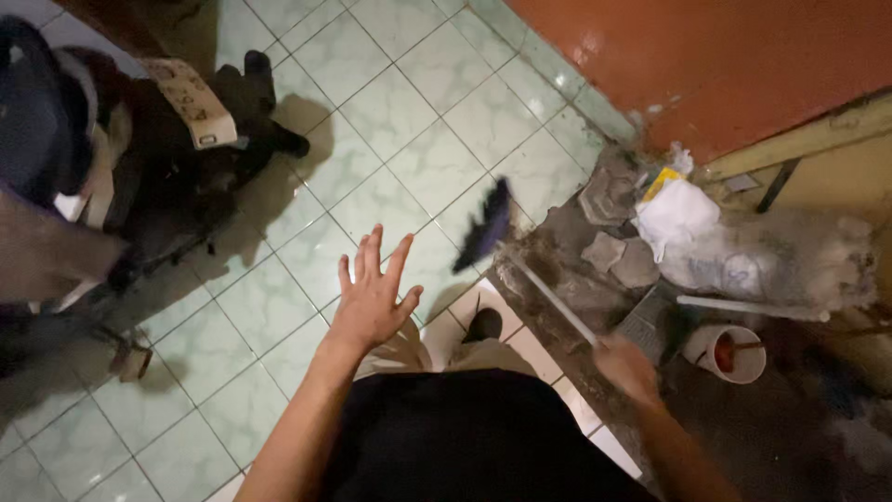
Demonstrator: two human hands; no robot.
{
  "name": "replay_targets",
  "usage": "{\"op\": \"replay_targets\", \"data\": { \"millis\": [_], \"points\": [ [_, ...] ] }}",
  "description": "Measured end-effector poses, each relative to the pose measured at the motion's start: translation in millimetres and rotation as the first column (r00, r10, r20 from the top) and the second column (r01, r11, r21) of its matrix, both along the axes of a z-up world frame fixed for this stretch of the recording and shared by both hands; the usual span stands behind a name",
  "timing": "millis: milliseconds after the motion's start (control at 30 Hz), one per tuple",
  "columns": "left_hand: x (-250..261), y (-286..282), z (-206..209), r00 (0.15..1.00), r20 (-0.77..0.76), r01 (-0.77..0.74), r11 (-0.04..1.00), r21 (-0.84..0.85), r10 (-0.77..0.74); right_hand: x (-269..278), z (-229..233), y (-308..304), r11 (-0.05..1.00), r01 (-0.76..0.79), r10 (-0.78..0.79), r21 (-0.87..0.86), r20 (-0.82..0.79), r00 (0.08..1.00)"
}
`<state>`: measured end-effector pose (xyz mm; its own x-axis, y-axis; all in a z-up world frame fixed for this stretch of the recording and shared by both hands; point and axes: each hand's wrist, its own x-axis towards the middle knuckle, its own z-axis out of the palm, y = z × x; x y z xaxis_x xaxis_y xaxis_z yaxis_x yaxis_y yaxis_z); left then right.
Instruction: The person sweeps a tiled floor using a broom, moving around a cluttered area containing a scooter, a bicycle, and a red stool. The person repeatedly sweeps the same sections of the floor in a back-and-forth motion.
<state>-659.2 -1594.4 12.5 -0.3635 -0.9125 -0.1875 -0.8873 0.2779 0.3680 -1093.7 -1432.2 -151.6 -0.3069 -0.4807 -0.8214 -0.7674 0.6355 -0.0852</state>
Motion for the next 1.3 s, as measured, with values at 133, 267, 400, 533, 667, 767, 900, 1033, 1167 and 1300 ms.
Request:
{"op": "replay_targets", "data": {
  "millis": [133, 267, 400, 533, 667, 767, 900, 1033, 1167, 1300],
  "points": [
    [-4, -61, -16, 1.0, -0.03, 0.007, 0.997, 0.071, -0.005, -31, 28, 13, 0.999, 0.011, -0.005, 0.051, -0.119, 0.993],
    [5, -144, -43, 0.996, -0.083, 0.048, 0.993, 0.109, -0.039, -19, 32, -39, 0.999, 0.02, -0.014, 0.05, -0.122, 0.992],
    [20, -238, -59, 0.98, -0.152, 0.144, 0.982, 0.118, -0.126, 44, 20, -115, 0.968, -0.152, 0.114, -0.199, -0.192, 0.975],
    [44, -343, -54, 0.965, -0.12, 0.237, 0.971, 0.025, -0.233, 148, -23, -260, 0.812, -0.135, 0.13, -0.568, -0.049, 0.99],
    [60, -411, -45, 0.955, -0.06, 0.293, 0.955, 0.045, -0.29, 237, -60, -399, 0.891, -0.02, 0.037, -0.453, 0.027, 0.999],
    [77, -442, -44, 0.952, -0.072, 0.301, 0.951, 0.064, -0.296, 268, -53, -457, 0.94, 0.047, -0.038, -0.338, 0.035, 0.999],
    [76, -448, -46, 0.957, -0.09, 0.286, 0.953, 0.101, -0.277, 240, -55, -433, 0.979, 0.152, -0.149, -0.136, 0.033, 0.988],
    [60, -431, -61, 0.918, -0.098, 0.396, 0.905, 0.155, -0.384, 196, -73, -299, 0.994, 0.066, -0.075, -0.085, -0.11, 0.991],
    [30, -388, -66, 0.856, -0.14, 0.513, 0.851, 0.114, -0.498, 162, -19, -167, 0.967, 0.242, -0.23, 0.084, -0.132, 0.964],
    [-2, -334, -57, 0.792, -0.163, 0.6, 0.799, 0.032, -0.589, 159, 23, -75, 0.84, 0.535, -0.494, 0.087, -0.285, 0.821]
  ]
}}
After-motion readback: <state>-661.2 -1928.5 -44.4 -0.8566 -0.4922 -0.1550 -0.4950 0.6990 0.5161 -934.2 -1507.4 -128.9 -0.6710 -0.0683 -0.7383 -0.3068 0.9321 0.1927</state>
